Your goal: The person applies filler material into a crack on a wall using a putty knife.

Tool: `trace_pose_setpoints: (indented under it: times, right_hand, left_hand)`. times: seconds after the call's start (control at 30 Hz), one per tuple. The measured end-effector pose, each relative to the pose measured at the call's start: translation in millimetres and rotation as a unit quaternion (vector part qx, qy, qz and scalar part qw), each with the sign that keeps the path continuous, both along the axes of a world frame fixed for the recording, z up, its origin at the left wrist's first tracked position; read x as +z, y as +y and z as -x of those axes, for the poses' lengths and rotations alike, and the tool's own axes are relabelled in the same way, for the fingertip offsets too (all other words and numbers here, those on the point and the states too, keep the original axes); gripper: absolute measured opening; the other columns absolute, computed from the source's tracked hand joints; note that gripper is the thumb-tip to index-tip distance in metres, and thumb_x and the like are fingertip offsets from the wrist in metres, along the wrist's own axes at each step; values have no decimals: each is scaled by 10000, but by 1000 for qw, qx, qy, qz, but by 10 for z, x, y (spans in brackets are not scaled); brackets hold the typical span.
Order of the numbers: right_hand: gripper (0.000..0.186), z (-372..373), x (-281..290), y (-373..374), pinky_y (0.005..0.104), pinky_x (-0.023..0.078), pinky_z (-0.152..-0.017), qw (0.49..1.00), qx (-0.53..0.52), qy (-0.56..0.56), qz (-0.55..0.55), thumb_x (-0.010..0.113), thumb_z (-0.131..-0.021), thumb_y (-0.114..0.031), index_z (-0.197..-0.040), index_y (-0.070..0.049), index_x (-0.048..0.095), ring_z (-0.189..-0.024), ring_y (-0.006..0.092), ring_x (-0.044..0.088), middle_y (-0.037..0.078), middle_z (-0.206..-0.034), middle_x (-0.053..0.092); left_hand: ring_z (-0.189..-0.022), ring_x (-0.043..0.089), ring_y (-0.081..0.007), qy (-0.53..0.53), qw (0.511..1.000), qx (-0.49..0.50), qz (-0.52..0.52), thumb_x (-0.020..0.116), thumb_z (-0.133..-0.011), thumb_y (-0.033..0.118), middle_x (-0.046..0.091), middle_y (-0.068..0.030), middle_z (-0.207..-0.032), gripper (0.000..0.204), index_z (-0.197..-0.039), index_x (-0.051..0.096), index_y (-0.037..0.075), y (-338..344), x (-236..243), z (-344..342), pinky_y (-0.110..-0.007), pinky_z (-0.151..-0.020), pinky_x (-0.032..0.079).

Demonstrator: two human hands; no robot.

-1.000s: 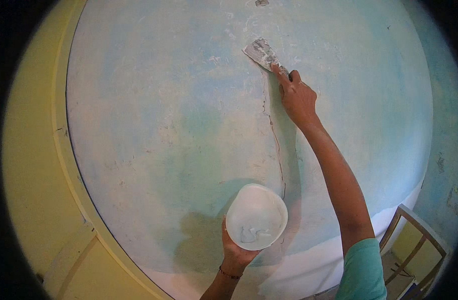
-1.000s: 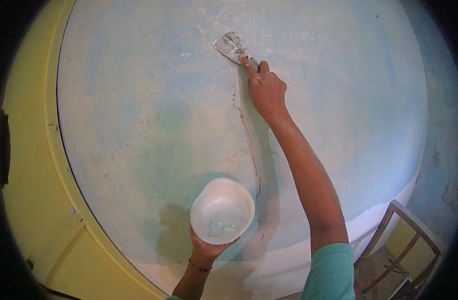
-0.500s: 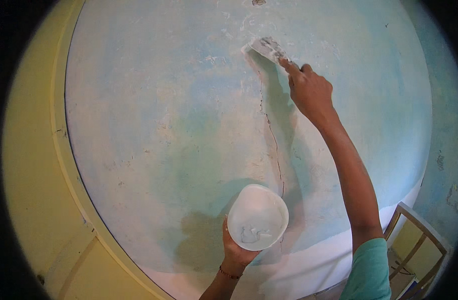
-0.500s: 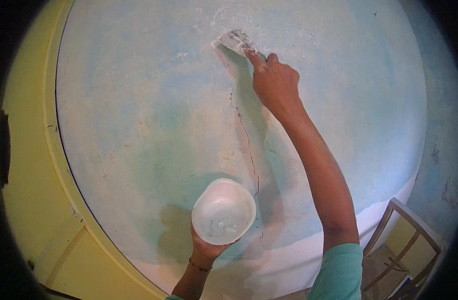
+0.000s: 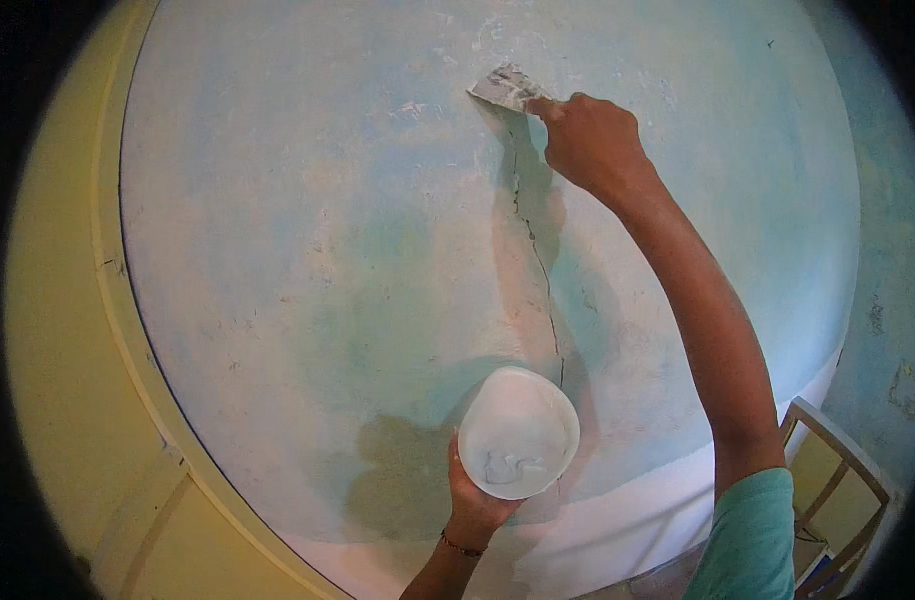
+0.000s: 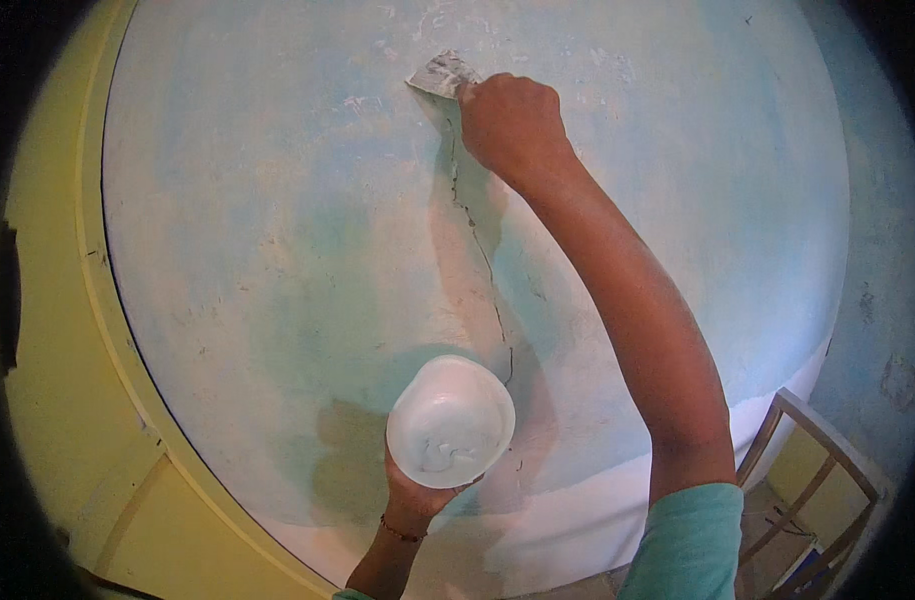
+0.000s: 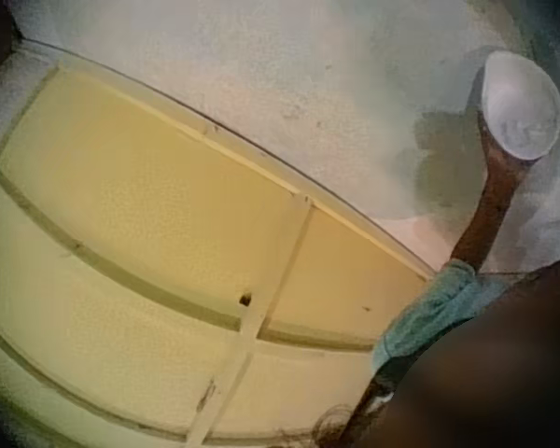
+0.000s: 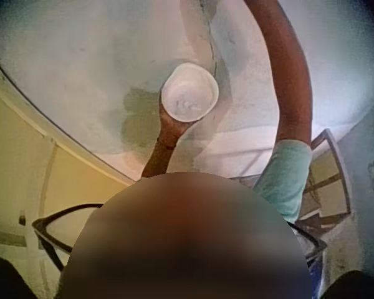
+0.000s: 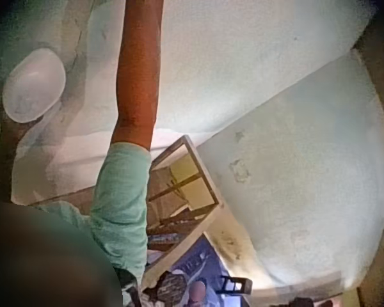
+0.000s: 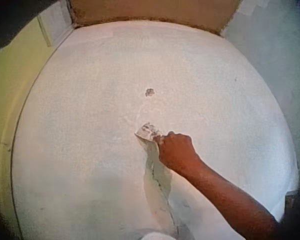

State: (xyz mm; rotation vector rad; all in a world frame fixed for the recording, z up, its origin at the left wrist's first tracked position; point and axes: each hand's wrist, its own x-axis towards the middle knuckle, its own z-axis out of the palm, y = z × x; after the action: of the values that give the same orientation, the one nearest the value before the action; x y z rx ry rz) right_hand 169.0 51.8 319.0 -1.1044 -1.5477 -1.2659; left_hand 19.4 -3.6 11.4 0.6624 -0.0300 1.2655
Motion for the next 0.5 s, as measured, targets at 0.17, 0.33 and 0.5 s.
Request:
trace_pose_setpoints:
  times: [0.17, 0.33, 0.5]
  right_hand:
    - [221, -27, -225, -64, 392, 498, -539, 1000, 3, 9, 1, 475, -801, -74, -956, -52, 631, -700, 280, 634, 159, -766, 621]
    - [450, 3, -416, -114, 331, 499, -505, 997, -40, 32, 57, 495, -771, -19, -1192, -162, 556, -622, 230, 622, 158, -845, 625]
    - [416, -44, -567, -300, 364, 495, -509, 997, -19, 28, 77, 461, -797, -42, -1186, -155, 558, -609, 249, 617, 167, -802, 619]
  left_hand:
    - [-1202, 399, -354, -22, 999, -38, -1, 345, -834, 579, 388, -97, -1329, 625, -1330, 346, 198, 52, -66, -7, -596, -830, 437]
    - [-1201, 394, -369, -61, 995, -81, 3, 335, -839, 578, 375, -113, -1334, 627, -1340, 327, 202, 47, -134, -43, -610, -819, 446]
    - [-1217, 376, -359, -21, 997, -72, -7, 328, -842, 589, 361, -110, -1347, 642, -1348, 315, 193, -122, -85, 32, -580, -897, 390]
